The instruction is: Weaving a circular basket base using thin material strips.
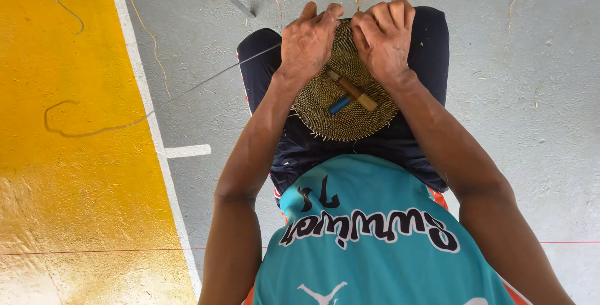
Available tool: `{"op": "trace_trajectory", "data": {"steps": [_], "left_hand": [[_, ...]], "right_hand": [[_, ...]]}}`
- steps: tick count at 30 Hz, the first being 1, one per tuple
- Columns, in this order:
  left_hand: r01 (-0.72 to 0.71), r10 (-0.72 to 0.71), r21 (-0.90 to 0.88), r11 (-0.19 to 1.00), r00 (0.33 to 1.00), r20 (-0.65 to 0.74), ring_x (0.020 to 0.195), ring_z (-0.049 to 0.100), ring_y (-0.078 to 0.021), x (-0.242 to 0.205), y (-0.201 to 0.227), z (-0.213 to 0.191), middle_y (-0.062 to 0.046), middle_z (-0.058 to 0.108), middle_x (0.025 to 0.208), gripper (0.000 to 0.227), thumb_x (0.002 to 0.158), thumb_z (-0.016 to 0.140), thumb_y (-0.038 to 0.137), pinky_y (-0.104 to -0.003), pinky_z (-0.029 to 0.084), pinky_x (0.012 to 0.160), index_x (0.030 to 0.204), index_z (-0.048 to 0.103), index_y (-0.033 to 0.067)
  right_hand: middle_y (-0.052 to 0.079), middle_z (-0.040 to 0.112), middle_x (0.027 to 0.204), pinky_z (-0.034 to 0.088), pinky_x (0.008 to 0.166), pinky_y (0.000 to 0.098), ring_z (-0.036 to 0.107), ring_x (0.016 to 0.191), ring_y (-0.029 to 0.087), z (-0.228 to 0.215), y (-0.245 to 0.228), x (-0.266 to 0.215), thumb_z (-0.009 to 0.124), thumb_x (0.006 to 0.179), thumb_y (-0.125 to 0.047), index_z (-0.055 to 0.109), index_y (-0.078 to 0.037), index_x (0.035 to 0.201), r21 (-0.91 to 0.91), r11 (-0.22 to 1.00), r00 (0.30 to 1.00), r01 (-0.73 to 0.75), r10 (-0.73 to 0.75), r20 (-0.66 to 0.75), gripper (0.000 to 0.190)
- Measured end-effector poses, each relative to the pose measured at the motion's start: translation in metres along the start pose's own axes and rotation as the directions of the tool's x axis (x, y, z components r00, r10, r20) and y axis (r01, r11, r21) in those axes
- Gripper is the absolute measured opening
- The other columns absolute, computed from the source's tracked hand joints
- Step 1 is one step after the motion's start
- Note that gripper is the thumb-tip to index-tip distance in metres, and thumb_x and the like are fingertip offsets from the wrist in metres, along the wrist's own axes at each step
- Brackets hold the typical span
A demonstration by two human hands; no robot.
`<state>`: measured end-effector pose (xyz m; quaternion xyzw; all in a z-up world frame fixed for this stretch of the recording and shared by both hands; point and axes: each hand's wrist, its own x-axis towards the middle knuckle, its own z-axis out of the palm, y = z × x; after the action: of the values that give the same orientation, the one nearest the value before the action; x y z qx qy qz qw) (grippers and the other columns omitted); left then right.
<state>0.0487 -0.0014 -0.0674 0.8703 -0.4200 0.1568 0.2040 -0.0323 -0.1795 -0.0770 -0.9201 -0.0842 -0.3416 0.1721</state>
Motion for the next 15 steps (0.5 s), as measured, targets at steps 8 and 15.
{"op": "trace_trajectory", "data": {"steps": [8,15], "left_hand": [[0.117,-0.115,-0.108,0.987,0.993,0.029,0.073,0.062,-0.0143,0.002,0.008,0.002,0.001,0.069,0.066,0.018,0.098,0.072,0.023,-0.031,0.056,0.051,0.094,0.062,0.0084],[0.149,-0.145,-0.102,0.984,0.989,0.040,0.072,0.063,-0.0138,0.001,0.006,0.005,0.000,0.071,0.067,0.014,0.097,0.070,0.020,-0.032,0.055,0.049,0.093,0.063,0.0088]], "right_hand": [[0.004,0.052,0.098,0.039,0.097,0.0450,0.048,0.104,0.025,-0.007,-0.014,-0.013,0.075,0.089,-0.002,0.065,-0.010,0.108,0.031,0.999,0.998,-0.014,0.012,0.065,0.023],[0.003,0.051,0.094,0.040,0.094,0.0464,0.049,0.101,0.025,-0.015,-0.023,-0.021,0.080,0.095,-0.011,0.060,-0.013,0.096,0.014,0.998,0.994,0.063,-0.064,0.092,0.020]]}}
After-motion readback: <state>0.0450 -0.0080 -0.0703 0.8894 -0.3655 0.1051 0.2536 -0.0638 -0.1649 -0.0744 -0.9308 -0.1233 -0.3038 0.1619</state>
